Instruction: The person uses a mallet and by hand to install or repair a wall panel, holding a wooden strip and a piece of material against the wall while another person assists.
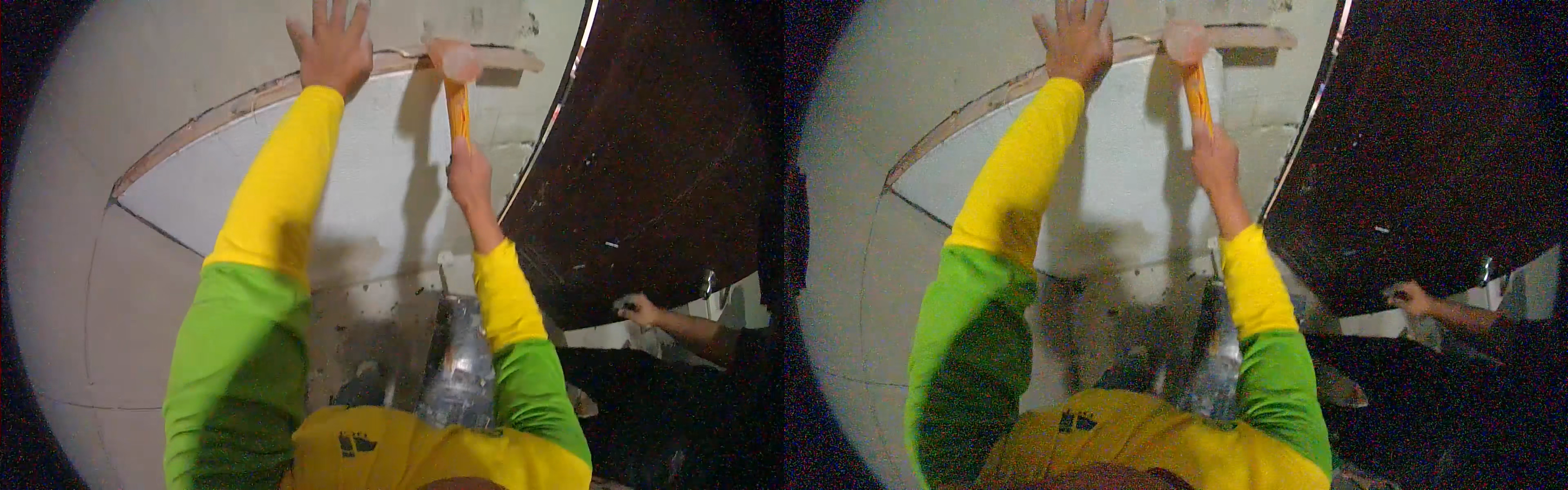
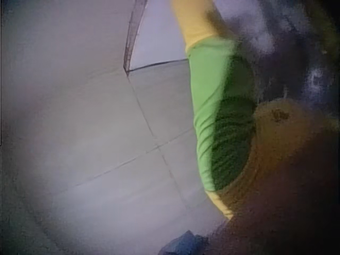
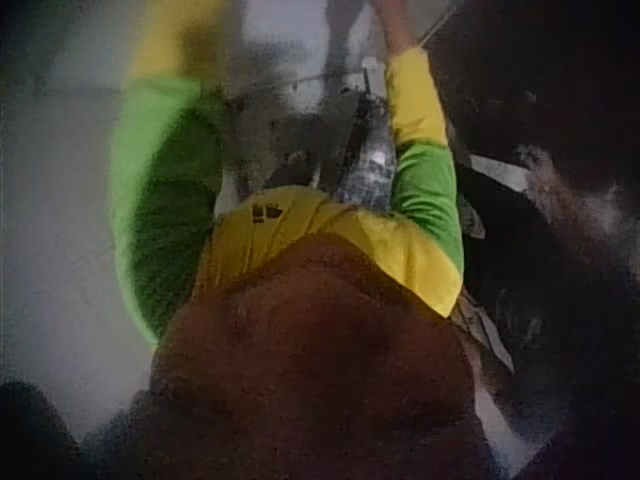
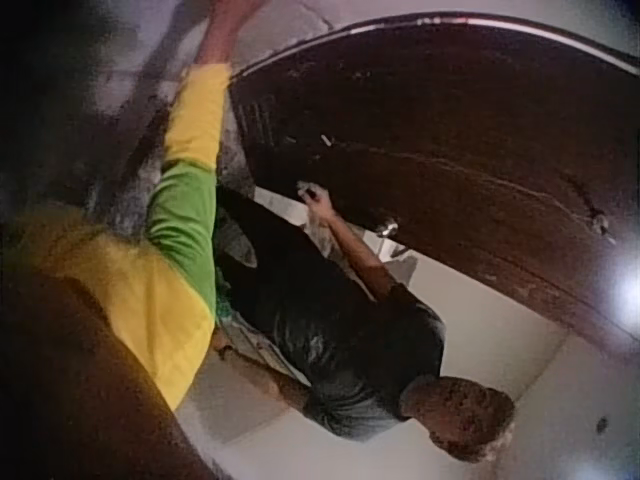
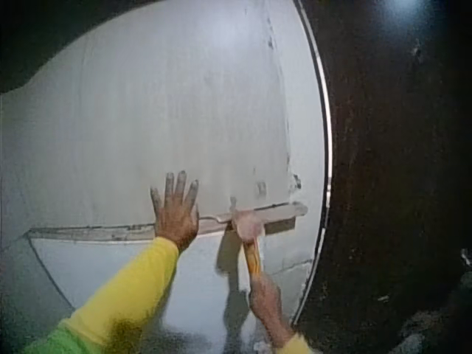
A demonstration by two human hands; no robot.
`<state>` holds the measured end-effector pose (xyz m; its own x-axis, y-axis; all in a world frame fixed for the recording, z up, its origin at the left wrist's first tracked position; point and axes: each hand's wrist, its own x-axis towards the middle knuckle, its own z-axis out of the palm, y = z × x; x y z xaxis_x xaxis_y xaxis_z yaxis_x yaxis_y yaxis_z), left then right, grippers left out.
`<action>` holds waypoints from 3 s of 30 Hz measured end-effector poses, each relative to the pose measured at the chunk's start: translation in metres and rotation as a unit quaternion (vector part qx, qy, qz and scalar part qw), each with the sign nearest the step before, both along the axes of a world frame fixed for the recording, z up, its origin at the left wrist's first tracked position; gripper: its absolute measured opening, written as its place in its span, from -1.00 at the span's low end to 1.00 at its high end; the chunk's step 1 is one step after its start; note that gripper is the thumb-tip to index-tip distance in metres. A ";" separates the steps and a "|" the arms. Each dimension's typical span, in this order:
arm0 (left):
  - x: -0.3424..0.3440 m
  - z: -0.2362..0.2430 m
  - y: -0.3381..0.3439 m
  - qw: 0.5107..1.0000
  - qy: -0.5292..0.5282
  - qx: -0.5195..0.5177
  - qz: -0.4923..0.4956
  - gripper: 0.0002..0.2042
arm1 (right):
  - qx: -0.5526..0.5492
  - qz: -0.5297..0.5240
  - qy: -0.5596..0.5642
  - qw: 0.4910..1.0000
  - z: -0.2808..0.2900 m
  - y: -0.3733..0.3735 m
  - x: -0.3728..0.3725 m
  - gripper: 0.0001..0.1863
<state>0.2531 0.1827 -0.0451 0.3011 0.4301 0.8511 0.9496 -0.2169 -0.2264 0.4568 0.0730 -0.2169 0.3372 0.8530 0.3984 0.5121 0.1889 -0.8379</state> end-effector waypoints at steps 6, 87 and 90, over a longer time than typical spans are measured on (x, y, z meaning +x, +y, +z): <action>0.017 0.004 -0.008 0.999 -0.013 -0.014 -0.036 -0.41 | 0.370 0.038 -0.009 0.928 0.000 -0.010 -0.006 -0.40; 0.023 0.025 -0.034 0.979 0.058 0.049 0.191 -0.20 | -0.579 -0.264 -0.079 0.767 -0.429 -0.595 0.007 -0.35; 0.029 0.040 -0.040 0.994 -0.006 -0.109 -0.026 -0.18 | -0.578 -0.240 -0.063 0.777 -0.422 -0.590 0.009 -0.38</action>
